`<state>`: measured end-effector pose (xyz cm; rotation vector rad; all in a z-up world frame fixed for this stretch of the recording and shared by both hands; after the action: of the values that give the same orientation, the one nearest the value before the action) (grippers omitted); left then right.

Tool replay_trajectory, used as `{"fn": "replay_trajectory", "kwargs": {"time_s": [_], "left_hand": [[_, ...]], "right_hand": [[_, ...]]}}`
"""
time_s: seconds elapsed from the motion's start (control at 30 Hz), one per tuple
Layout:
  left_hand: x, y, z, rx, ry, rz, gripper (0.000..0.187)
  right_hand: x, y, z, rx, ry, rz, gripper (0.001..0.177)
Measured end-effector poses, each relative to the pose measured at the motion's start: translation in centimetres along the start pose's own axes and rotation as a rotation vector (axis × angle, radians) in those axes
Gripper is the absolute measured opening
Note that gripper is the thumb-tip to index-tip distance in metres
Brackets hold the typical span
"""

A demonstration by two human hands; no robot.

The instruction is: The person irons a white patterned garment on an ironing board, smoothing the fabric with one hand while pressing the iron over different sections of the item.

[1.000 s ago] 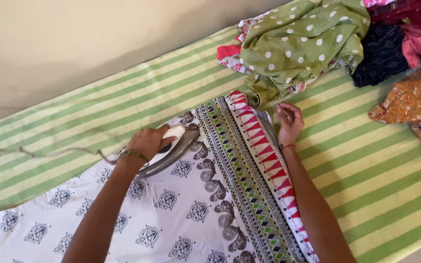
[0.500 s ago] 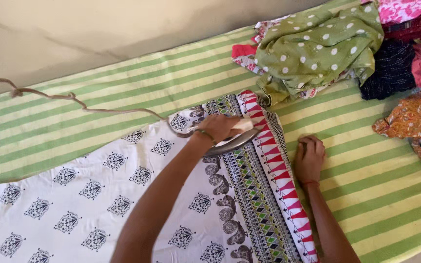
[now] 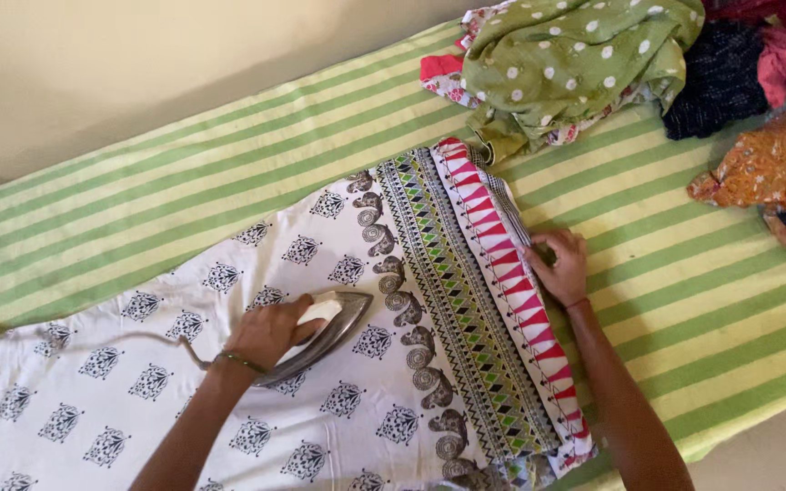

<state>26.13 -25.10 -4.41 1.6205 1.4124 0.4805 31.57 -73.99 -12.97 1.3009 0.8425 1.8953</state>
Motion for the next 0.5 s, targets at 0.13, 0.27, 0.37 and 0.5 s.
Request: {"fn": "replay_trajectory", "kwargs": {"time_s": [0.13, 0.27, 0.37, 0.5], "left_hand": [[-4.0, -0.2, 1.9, -0.102, -0.150, -0.060, 0.050], [-12.6, 0.2, 7.3, -0.194, -0.337, -0.022, 0.049], [-18.1, -0.5, 10.8, -0.085, -0.302, 0.013, 0.048], [-19.4, -0.6, 10.3, -0.049, -0.332, -0.030, 0.046]], "right_hand": [[-0.5, 0.4, 0.6, -0.087, -0.007, 0.376, 0.034], [-0.5, 1.2, -0.2, -0.139, -0.030, 0.767, 0.030], [-0.7, 1.0, -0.2, -0.090, -0.083, 0.770, 0.025], [-1.2, 0.9, -0.2, -0.058, -0.135, 0.836, 0.020]]}}
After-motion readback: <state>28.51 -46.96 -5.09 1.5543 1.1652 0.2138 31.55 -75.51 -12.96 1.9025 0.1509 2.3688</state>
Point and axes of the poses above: each hand's wrist, its own z-axis towards the middle knuckle, its own y-axis out of the back of the hand, x = y × z, the point moved 10 cm from there along z, towards the middle knuckle, and after that the axes turned 11 degrees about x, right-handed, at the moved point
